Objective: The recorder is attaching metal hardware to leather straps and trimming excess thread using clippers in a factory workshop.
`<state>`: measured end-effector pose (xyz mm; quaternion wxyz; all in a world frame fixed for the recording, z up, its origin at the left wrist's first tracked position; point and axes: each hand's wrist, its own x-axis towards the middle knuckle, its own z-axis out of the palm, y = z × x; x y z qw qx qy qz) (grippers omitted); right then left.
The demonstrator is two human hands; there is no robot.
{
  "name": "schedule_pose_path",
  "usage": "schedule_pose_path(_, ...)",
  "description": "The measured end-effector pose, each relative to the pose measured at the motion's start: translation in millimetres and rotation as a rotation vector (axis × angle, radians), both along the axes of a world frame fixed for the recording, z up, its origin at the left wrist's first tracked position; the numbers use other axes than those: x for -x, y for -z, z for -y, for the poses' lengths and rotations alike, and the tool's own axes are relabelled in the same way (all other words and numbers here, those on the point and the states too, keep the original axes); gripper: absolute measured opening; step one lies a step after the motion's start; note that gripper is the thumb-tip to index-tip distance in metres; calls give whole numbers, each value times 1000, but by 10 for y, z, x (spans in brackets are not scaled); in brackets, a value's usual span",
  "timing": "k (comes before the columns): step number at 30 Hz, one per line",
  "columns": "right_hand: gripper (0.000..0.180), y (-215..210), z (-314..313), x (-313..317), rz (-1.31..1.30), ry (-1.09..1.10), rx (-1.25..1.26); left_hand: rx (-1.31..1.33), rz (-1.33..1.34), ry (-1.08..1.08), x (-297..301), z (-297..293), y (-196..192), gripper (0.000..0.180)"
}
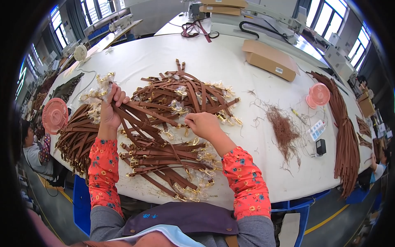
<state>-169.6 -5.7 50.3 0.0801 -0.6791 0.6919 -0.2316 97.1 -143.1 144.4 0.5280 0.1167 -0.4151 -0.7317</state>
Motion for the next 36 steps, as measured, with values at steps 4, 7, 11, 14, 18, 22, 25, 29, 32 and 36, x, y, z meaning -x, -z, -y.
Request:
schedule_pose_path(4, 27, -32, -69, -24, 45, -35, -32, -23, -37, -8, -88, 68, 62, 14)
schedule_pose_path(7, 28, 30, -63, -21, 28, -121, 41, -19, -62, 9, -114, 104, 90, 14)
schedule_pose_path(11, 27, 50, -50, -56, -19, -131, 75, -30, -74, 23, -108, 107, 94, 13)
schedule_pose_path(14, 25, 61, -25, -75, -34, -157, 88, -33, -71, 26, -109, 89, 86, 14)
schedule_pose_path(18, 22, 87, -9, -132, -109, -183, 87, -29, -62, 17, -113, 75, 80, 15)
schedule_pose_path(22, 21, 129, -13, -137, -151, -217, 142, -48, -82, 25, -99, 66, 71, 14)
schedule_pose_path(25, 21, 203, -8, -95, -201, -193, 78, -46, -94, 10, -127, 77, 54, 13)
schedule_pose_path(29, 24, 214, -66, -53, -90, -132, 53, -26, -113, -24, -251, 100, -20, 11)
schedule_pose_path(32, 29, 216, -156, 37, 98, -194, 71, 65, -175, -121, -431, 143, -212, 8)
schedule_pose_path(36, 30, 251, -219, 151, 3, -203, -16, 363, -104, -142, -607, 216, -216, 11)
